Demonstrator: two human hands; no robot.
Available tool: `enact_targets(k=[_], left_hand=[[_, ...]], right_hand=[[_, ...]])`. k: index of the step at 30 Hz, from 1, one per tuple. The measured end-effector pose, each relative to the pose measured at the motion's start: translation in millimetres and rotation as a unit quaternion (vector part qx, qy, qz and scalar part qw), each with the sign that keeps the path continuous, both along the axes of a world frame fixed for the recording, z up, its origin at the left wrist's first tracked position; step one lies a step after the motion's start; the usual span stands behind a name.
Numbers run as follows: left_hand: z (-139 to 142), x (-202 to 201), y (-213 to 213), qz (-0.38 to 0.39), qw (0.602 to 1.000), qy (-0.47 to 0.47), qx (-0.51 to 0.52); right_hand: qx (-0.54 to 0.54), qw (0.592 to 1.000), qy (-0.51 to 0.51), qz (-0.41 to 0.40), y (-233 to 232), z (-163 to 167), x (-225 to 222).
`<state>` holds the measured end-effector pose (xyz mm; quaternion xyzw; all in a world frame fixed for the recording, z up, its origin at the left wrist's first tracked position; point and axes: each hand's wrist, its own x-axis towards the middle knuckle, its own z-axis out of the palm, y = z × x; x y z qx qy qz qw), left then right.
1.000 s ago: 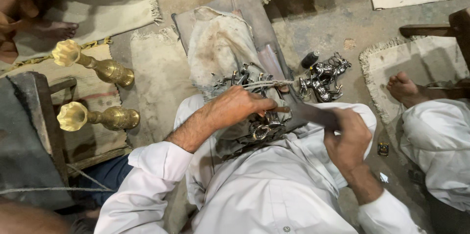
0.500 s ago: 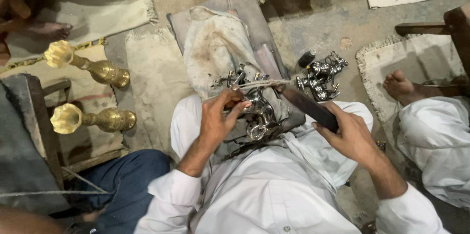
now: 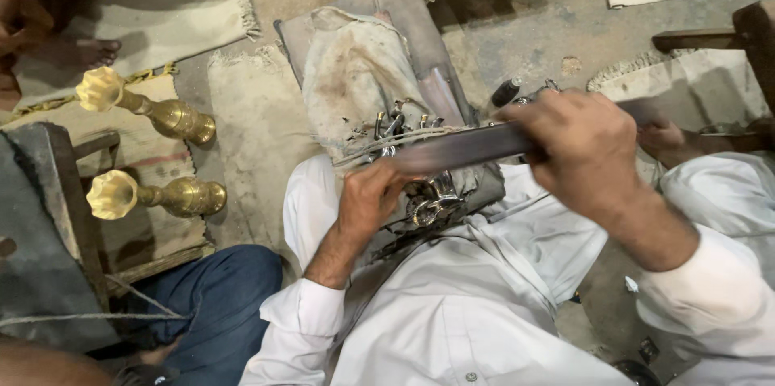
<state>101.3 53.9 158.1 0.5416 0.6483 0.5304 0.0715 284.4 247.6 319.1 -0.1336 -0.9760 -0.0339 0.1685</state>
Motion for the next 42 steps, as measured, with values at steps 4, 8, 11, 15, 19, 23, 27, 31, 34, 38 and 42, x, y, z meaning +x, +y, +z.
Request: enact_targets(k=[4,8,11,15,19,23,27,31,34,38,42], left_hand=[[13.1,-15.4,6.5,-0.068,0.996,0.055,-0.02],[24.2,-20.2,11.0,-0.126,0.991,0.006,-0.046],[29.7,-25.7,16.7,-0.135,0.986,0.067,-0.075],[32.1,-26.1,20.2,-0.16,0.979,0.067,-0.111],[32.1,-31.4,26.7,-0.172,0.973,0.117,-0.097],[32.7,-34.9,26.7,-0.225,0.961,0.119,-0.109],[34.6,-35.6,28.1,-0.247,0.947,0.168,-0.118],[37.8,-38.2,32.1,-0.235,0.96,0.121,-0.092],[40.7,-40.6,33.3,-0.241,0.959,0.115,-0.092],[43.2,-39.0,37.5,-0.244,0.953,0.139,-0.11],[44.6,-39.3,39.4,-0.262,0.938,0.172,-0.148]], right_hand=[[-0.067,0.998,0.015,0.004,6.0,-3.1,11.0],[-0.08,0.994,0.0,-0.068,3.4,-19.6,32.3],[-0.082,0.994,0.004,-0.069,1.7,-32.1,45.2],[-0.134,0.986,0.022,-0.1,-1.8,-46.7,55.9],[-0.154,0.977,0.062,-0.134,-4.2,-58.6,61.5],[-0.048,0.995,0.027,-0.089,-9.9,-71.9,68.4],[-0.304,0.921,0.183,-0.161,-19.9,-89.2,80.2],[-0.29,0.924,0.159,-0.19,-15.6,-102.6,87.3],[-0.279,0.936,0.121,-0.178,-13.8,-107.7,87.7],[-0.261,0.946,0.076,-0.178,-18.3,-109.8,82.3],[-0.238,0.954,0.074,-0.164,-22.8,-108.7,77.3]])
